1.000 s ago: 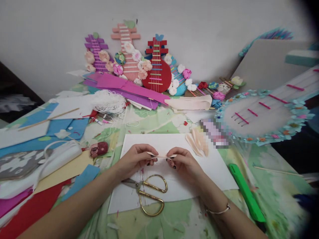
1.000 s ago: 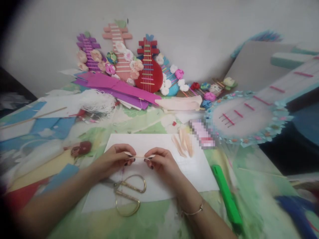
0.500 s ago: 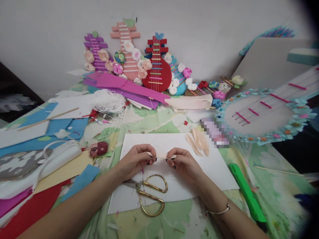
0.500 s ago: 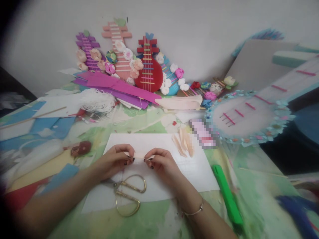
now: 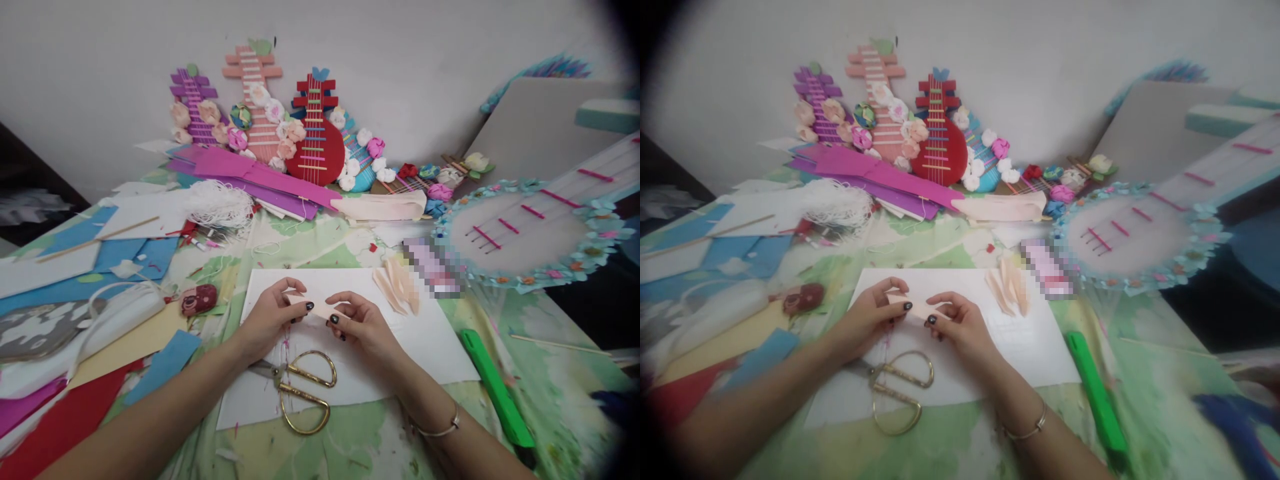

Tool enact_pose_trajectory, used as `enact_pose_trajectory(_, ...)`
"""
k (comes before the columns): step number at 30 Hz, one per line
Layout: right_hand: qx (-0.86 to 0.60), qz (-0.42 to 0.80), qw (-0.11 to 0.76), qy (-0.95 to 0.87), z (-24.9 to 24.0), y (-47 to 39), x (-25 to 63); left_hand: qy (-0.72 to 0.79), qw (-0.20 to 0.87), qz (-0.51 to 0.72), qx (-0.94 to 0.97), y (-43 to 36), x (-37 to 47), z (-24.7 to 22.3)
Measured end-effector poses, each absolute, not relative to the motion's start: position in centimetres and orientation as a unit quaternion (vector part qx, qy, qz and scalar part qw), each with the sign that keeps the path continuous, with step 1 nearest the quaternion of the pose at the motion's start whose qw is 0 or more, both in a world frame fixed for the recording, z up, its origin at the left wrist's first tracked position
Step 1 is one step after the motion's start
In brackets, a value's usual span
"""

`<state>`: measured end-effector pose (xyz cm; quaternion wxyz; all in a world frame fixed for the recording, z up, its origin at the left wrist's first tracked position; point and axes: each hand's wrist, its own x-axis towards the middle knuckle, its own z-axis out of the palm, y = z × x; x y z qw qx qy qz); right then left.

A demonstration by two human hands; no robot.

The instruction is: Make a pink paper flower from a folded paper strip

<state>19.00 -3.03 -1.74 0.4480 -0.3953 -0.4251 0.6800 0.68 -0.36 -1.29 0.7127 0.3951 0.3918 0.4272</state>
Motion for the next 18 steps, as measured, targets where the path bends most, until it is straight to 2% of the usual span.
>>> enact_pose_trajectory(9, -0.382, 0.649, 0.488, -0.441, -1.7, -3.4, 18.6, 0.356, 0.757, 0.429, 0.341, -1.4, 1.6, -0.7)
enact_pose_trajectory(18, -0.427, 0.613, 0.488, -0.452, -1.0, -3.6, 17.9, 0.426, 0.712, 0.396, 0.393, -2.0, 2.0, -1.1)
